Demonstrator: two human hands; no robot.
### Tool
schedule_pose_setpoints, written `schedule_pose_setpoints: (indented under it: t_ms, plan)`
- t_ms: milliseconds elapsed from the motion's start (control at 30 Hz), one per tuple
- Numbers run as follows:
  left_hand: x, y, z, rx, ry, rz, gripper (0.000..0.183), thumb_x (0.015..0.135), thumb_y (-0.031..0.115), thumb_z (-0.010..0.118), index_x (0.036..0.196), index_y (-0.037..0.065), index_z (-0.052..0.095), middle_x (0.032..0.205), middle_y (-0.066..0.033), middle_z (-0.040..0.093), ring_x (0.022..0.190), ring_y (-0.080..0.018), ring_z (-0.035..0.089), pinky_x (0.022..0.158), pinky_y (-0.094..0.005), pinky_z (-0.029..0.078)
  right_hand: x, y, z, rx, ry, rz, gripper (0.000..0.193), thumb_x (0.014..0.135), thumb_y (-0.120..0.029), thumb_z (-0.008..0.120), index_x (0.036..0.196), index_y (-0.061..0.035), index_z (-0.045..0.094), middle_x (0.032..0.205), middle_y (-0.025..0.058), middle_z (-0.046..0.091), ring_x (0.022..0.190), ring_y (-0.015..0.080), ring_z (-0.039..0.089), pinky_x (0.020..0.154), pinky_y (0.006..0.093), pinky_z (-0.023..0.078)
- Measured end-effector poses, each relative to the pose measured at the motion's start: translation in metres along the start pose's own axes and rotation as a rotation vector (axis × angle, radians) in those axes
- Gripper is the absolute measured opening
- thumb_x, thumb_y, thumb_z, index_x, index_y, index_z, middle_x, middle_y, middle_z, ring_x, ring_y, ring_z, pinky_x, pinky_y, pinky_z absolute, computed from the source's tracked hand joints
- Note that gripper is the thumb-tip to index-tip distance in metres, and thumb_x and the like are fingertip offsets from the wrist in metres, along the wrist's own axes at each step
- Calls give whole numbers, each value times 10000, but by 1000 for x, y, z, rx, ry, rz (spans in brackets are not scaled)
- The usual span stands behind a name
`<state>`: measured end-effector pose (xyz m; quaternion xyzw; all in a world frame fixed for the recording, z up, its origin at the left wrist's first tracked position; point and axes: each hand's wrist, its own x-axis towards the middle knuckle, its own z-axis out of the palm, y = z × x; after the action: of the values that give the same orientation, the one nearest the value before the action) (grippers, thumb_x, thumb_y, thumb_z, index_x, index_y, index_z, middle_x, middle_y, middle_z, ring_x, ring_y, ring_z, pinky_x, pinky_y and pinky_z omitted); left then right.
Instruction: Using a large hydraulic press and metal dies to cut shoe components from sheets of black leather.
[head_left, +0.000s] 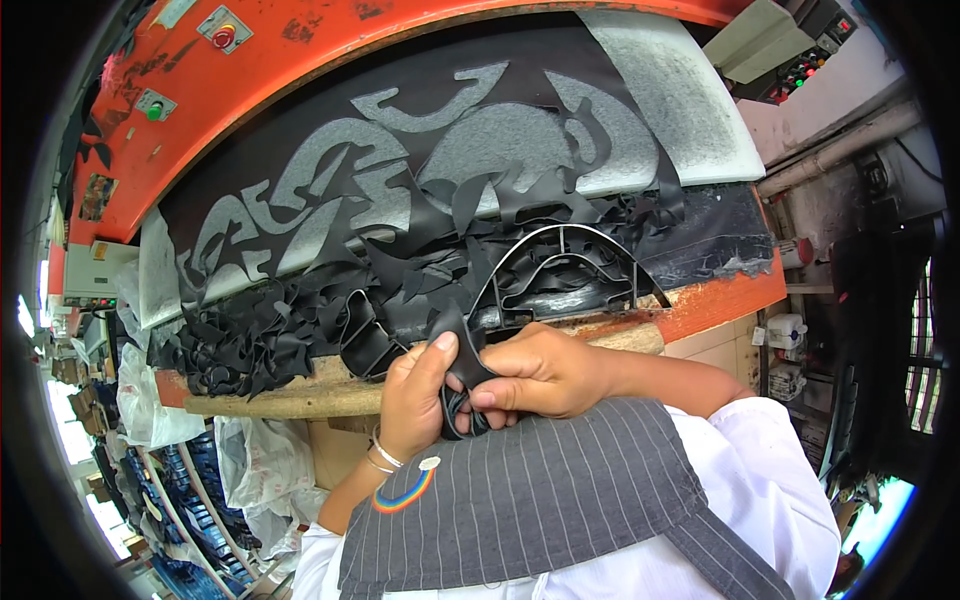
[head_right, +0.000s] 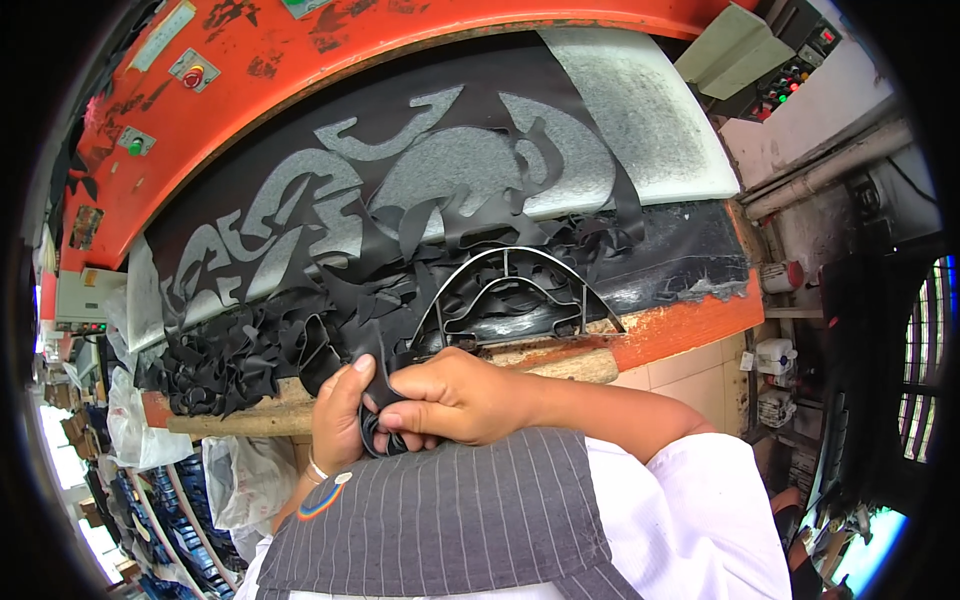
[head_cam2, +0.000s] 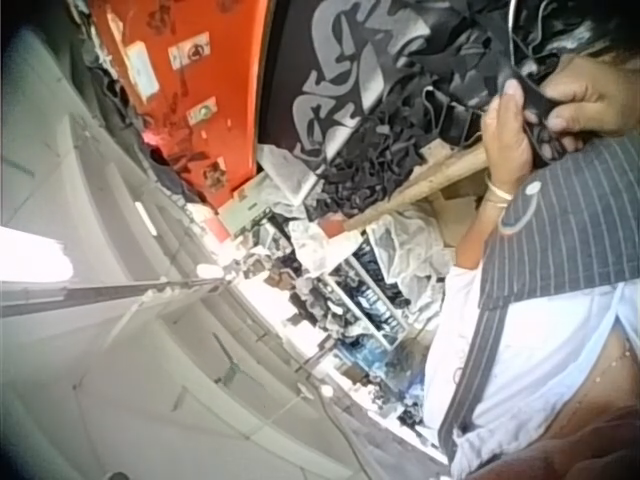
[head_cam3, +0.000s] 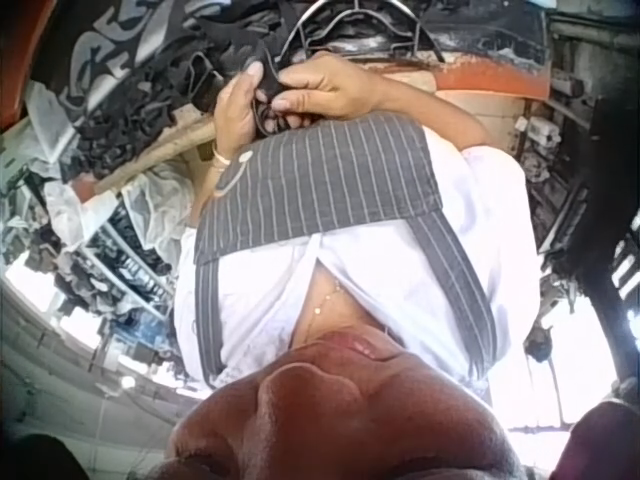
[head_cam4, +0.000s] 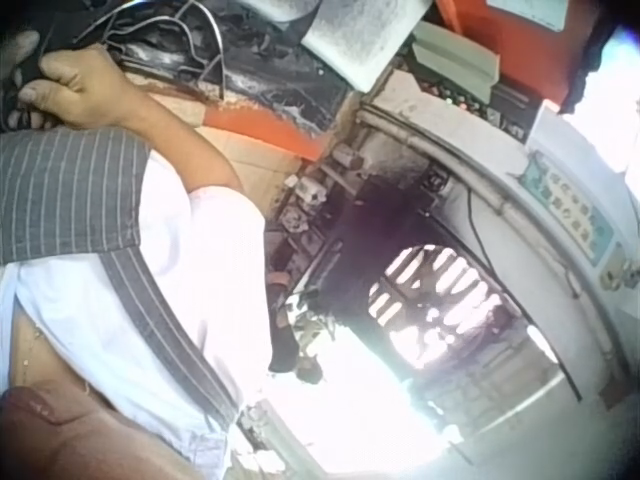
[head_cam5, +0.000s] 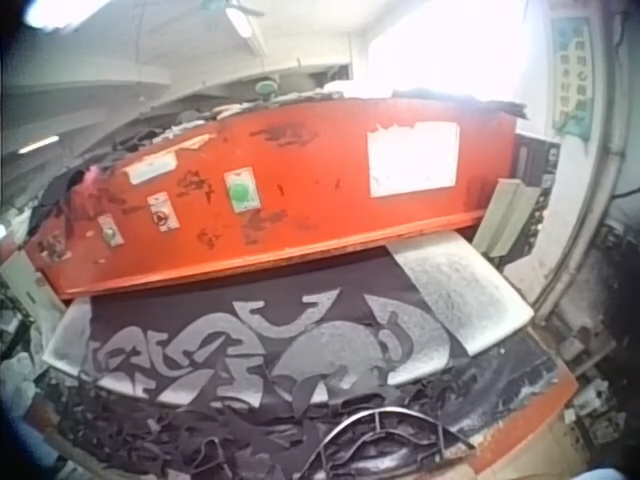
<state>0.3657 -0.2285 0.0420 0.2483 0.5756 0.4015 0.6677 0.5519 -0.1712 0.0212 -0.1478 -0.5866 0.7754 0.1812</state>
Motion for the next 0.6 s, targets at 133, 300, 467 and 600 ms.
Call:
schedule_pose_setpoints:
  t_ms: [133, 300, 467, 600]
  plan:
    - [11, -13, -1, -68, -37, -113, 394, 968, 357, 534, 714, 55, 532, 596, -30, 554, 422, -84, 481, 365, -206, 362, -5, 13, 1, -58, -8, -125, 202, 975, -139, 540, 984, 31, 650, 825, 89, 708, 704, 132, 694, 617, 255, 566]
    - [14, -17, -3, -205, -205, -217, 387, 953, 351, 565, 695, 65, 524, 551, -31, 533, 382, -85, 460, 339, -201, 344, -10, 31, -1, -315, 43, -398, 166, 948, -158, 583, 969, -18, 672, 766, 58, 697, 651, 168, 680, 588, 284, 534]
    - [14, -17, 7, -150, -192, -237, 417, 977, 354, 492, 648, 98, 476, 514, -16, 490, 348, -69, 381, 297, -193, 283, -17, 27, -4, -477, 100, -527, 174, 906, -149, 630, 965, 9, 671, 794, 74, 700, 726, 233, 685, 633, 352, 532]
    - [17, -42, -21, -618, -129, -412, 411, 954, 419, 526, 747, 66, 487, 554, -32, 521, 381, -91, 468, 346, -212, 349, -16, 6, 1, -170, -37, -787, 242, 949, -187, 581, 888, 43, 621, 808, 184, 662, 733, 325, 646, 642, 380, 527]
